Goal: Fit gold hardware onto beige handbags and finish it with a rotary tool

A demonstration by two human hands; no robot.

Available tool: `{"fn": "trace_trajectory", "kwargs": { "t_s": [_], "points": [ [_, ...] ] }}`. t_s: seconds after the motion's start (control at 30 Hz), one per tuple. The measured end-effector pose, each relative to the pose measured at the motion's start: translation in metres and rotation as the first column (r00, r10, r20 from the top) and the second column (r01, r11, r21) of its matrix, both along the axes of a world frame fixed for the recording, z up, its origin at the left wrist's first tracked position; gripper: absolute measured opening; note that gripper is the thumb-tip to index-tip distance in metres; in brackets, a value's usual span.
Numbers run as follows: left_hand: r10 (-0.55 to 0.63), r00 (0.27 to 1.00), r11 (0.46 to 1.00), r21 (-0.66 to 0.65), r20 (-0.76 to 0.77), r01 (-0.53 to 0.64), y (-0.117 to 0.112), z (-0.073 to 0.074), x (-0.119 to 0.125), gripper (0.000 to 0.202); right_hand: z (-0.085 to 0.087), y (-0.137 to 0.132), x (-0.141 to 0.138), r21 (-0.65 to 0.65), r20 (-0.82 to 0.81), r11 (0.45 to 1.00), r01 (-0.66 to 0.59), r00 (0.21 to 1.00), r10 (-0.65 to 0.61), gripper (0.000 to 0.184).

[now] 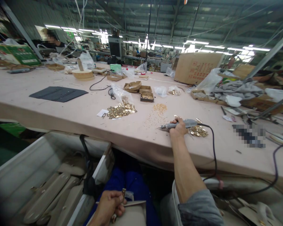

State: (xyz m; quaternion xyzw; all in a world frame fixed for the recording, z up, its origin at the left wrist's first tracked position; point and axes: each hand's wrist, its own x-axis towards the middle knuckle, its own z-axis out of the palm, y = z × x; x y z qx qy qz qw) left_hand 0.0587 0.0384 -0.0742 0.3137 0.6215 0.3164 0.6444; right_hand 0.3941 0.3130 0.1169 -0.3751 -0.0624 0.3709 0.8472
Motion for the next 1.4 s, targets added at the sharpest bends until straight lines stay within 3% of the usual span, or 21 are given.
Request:
{"fn": "trace_trajectory", "kwargs": {
  "t_s": [0.23,0.4,0.73,1.4],
  "points": [
    [-0.024,0.999,1.000,0.014,0.021,0.023,-0.001,0.008,-0.003,0.051,-0.002,0.001,-0.002,-0.007,0.045,1.000,0.011,0.999,-0.011,0.031],
    [-0.031,0.999,0.999,0.013,0.026,0.030,-0.002,0.013,-0.003,0.052,-0.001,0.000,-0.003,-0.004,0.036,0.999,0.034,0.999,-0.034,0.024],
    [-0.046,0.999,0.998,0.032,0.020,0.045,-0.004,0.007,-0.006,0.049,0.002,-0.006,-0.007,0.004,0.026,1.000,0.013,1.000,-0.014,0.028],
    [-0.011,0.997,1.000,0.017,0.070,0.010,-0.003,0.013,-0.003,0.054,0.003,-0.010,-0.008,0.045,0.012,0.999,0.014,1.000,-0.015,0.030]
  ]
}}
